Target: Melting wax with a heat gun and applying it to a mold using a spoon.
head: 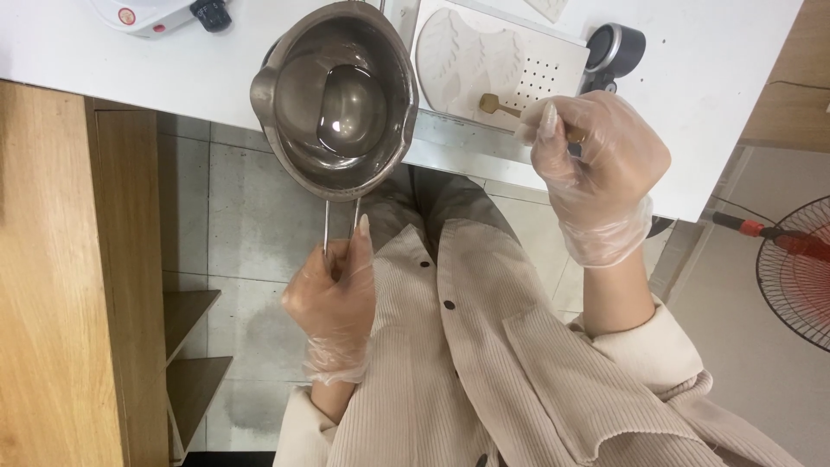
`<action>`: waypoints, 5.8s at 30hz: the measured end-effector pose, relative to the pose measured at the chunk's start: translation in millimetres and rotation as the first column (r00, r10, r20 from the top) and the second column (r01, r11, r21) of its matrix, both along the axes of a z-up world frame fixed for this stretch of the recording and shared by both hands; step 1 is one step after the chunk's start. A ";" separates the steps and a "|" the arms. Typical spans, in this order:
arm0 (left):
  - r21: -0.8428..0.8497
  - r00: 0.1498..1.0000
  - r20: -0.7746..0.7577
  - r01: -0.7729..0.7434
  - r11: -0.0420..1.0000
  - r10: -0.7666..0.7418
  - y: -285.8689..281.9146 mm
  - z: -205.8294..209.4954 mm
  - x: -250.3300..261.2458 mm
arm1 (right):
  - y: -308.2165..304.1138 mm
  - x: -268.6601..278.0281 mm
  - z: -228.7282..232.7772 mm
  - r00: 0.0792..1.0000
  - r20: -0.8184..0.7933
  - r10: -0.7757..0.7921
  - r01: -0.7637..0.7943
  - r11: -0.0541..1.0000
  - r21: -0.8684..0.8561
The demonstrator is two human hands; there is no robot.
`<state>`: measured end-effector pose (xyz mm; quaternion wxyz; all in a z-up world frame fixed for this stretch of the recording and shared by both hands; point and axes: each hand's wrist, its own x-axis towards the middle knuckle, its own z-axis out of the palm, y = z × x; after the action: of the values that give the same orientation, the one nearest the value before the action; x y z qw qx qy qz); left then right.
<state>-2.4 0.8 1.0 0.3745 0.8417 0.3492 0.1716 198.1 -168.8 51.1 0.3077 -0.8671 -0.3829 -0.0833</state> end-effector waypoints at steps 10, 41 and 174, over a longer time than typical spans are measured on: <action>-0.003 1.000 -0.011 0.000 1.000 0.000 1.0 -2.5 -2.6 | 1.0 8.5 3.9 0.999 -0.016 -0.052 0.054 0.979 0.198; 0.032 1.000 0.001 0.009 0.999 -0.009 2.2 -2.2 2.5 | 5.8 -1.7 -16.2 0.926 -0.331 -0.184 0.278 0.923 0.265; 0.083 0.989 0.103 0.100 0.992 -0.108 -2.0 2.3 24.7 | 30.0 4.2 -18.1 0.512 -0.859 0.016 0.647 0.651 0.398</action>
<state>22.3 -1.2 3.3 0.3682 0.8622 0.2774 0.2100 202.3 -138.9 33.0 0.7169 -0.6848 0.0411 0.1240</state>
